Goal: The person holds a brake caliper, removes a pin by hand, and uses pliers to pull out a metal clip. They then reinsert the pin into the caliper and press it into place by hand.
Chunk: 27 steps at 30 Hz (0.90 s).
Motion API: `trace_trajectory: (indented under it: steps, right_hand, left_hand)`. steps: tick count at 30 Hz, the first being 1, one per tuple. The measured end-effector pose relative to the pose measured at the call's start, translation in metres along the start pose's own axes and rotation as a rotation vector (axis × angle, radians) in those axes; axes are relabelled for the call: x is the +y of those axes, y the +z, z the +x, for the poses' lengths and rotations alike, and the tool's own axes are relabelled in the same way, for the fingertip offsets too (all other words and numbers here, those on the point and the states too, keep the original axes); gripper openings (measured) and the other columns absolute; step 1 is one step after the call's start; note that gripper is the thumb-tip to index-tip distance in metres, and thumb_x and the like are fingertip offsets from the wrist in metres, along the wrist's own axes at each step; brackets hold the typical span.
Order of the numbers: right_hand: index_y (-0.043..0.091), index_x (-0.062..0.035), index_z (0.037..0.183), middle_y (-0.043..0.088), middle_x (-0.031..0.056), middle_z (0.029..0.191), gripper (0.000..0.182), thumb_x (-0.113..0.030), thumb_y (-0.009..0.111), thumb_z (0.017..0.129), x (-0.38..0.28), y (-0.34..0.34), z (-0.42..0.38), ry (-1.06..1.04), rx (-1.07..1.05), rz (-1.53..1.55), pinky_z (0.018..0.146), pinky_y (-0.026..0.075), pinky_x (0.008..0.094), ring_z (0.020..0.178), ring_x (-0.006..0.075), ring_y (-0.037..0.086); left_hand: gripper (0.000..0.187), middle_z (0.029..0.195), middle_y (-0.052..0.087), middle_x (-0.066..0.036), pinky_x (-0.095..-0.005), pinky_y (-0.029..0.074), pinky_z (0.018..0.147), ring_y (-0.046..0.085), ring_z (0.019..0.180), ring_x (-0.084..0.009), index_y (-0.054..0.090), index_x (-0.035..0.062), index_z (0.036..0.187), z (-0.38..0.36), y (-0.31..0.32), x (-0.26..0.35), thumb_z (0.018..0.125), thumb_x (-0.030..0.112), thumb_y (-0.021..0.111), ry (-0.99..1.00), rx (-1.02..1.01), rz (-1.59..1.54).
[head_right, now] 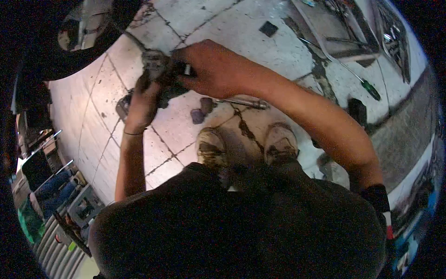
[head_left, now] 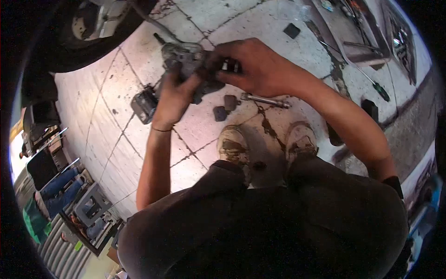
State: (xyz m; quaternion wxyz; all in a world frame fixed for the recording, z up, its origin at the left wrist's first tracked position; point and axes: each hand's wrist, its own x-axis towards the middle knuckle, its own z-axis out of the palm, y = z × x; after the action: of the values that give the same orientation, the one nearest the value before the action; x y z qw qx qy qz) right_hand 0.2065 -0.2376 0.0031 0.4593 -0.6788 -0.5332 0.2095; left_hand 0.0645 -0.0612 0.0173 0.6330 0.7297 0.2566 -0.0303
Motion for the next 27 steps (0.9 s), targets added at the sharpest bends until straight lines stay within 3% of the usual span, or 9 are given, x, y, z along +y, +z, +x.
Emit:
trace_trajectory:
  steps: [2, 8, 13, 18, 19, 21, 22, 24, 27]
  right_hand:
    - [0.064, 0.0003, 0.098, 0.067, 0.0237, 0.092, 0.022, -0.017, 0.065, 0.084, 0.002, 0.002, -0.001, -0.007, 0.019, 0.063, 0.079, 0.052, 0.0478, 0.088, 0.0422, 0.066]
    - [0.062, 0.0013, 0.111, 0.068, 0.0204, 0.096, 0.025, -0.013, 0.065, 0.09, 0.003, 0.0, -0.004, 0.004, 0.031, 0.036, 0.081, 0.054, 0.0402, 0.088, 0.0331, 0.068]
    - [0.066, -0.0023, 0.11, 0.071, 0.0185, 0.096, 0.029, -0.02, 0.068, 0.087, 0.022, -0.019, -0.035, 0.098, 0.106, 0.236, 0.081, 0.055, 0.0414, 0.088, 0.0304, 0.069]
    - [0.066, -0.0018, 0.113, 0.07, 0.017, 0.093, 0.029, -0.02, 0.067, 0.09, 0.062, -0.037, -0.136, 0.421, 0.238, -0.072, 0.078, 0.055, 0.0372, 0.08, 0.0298, 0.069]
    - [0.064, -0.0031, 0.117, 0.067, 0.0203, 0.107, 0.034, -0.021, 0.069, 0.088, 0.055, -0.046, -0.156, 0.609, 0.144, -0.175, 0.085, 0.054, 0.0406, 0.093, 0.0344, 0.067]
    - [0.057, -0.0009, 0.126, 0.057, 0.0265, 0.125, 0.05, -0.028, 0.072, 0.086, 0.064, -0.042, -0.214, 0.581, 0.167, -0.677, 0.095, 0.049, 0.0462, 0.109, 0.0411, 0.059]
    - [0.05, 0.0028, 0.132, 0.045, 0.0317, 0.137, 0.071, -0.041, 0.075, 0.082, 0.064, -0.038, -0.24, 0.797, 0.083, -0.763, 0.103, 0.043, 0.051, 0.121, 0.0462, 0.051]
    - [0.048, 0.0059, 0.133, 0.049, 0.0344, 0.132, 0.085, -0.051, 0.076, 0.076, 0.052, -0.032, -0.275, 0.997, 0.179, -0.671, 0.103, 0.042, 0.0526, 0.12, 0.0481, 0.051]
    - [0.052, 0.0036, 0.128, 0.057, 0.0324, 0.123, 0.087, -0.054, 0.08, 0.069, 0.022, -0.045, -0.274, 1.197, 0.045, -0.563, 0.104, 0.042, 0.0525, 0.117, 0.0465, 0.055]
  left_hand:
    - [0.042, 0.099, 0.069, -0.009, -0.0238, 0.052, 0.062, 0.063, 0.08, -0.0107, 0.058, -0.0083, 0.117, 0.004, -0.001, -0.002, 0.091, 0.023, 0.068, 0.027, 0.033, 0.098]
    - [0.034, 0.085, 0.066, -0.006, -0.0256, 0.046, 0.054, 0.057, 0.067, -0.009, 0.061, -0.0066, 0.106, 0.005, -0.003, 0.0, 0.089, 0.022, 0.069, 0.01, 0.019, 0.271]
    - [0.032, 0.095, 0.068, -0.007, -0.0265, 0.049, 0.071, 0.059, 0.08, -0.0114, 0.06, -0.0064, 0.113, -0.004, 0.004, 0.007, 0.092, 0.017, 0.065, 0.023, 0.083, 0.176]
    - [0.033, 0.102, 0.067, -0.007, -0.028, 0.048, 0.079, 0.058, 0.088, -0.0132, 0.059, -0.006, 0.116, -0.014, -0.006, 0.0, 0.092, 0.017, 0.064, 0.032, 0.104, 0.226]
    - [0.035, 0.106, 0.066, -0.008, -0.0278, 0.048, 0.083, 0.059, 0.092, -0.0138, 0.058, -0.0062, 0.119, -0.015, -0.013, -0.004, 0.093, 0.017, 0.062, -0.001, 0.092, 0.268]
    - [0.04, 0.11, 0.065, -0.009, -0.028, 0.047, 0.086, 0.058, 0.097, -0.0153, 0.056, -0.0063, 0.124, -0.012, -0.029, -0.019, 0.093, 0.018, 0.062, -0.001, 0.051, 0.221]
    - [0.045, 0.114, 0.064, -0.01, -0.0282, 0.046, 0.089, 0.058, 0.101, -0.0168, 0.053, -0.0064, 0.129, -0.008, -0.035, -0.026, 0.093, 0.019, 0.062, -0.01, 0.018, 0.189]
    - [0.056, 0.127, 0.059, -0.013, -0.0305, 0.044, 0.096, 0.055, 0.112, -0.0202, 0.045, -0.0068, 0.138, -0.009, -0.044, -0.036, 0.094, 0.023, 0.061, -0.018, 0.077, 0.27]
    - [0.064, 0.137, 0.052, -0.015, -0.0331, 0.041, 0.102, 0.052, 0.12, -0.0226, 0.039, -0.0053, 0.145, -0.008, -0.063, -0.058, 0.095, 0.028, 0.062, -0.014, 0.048, 0.299]
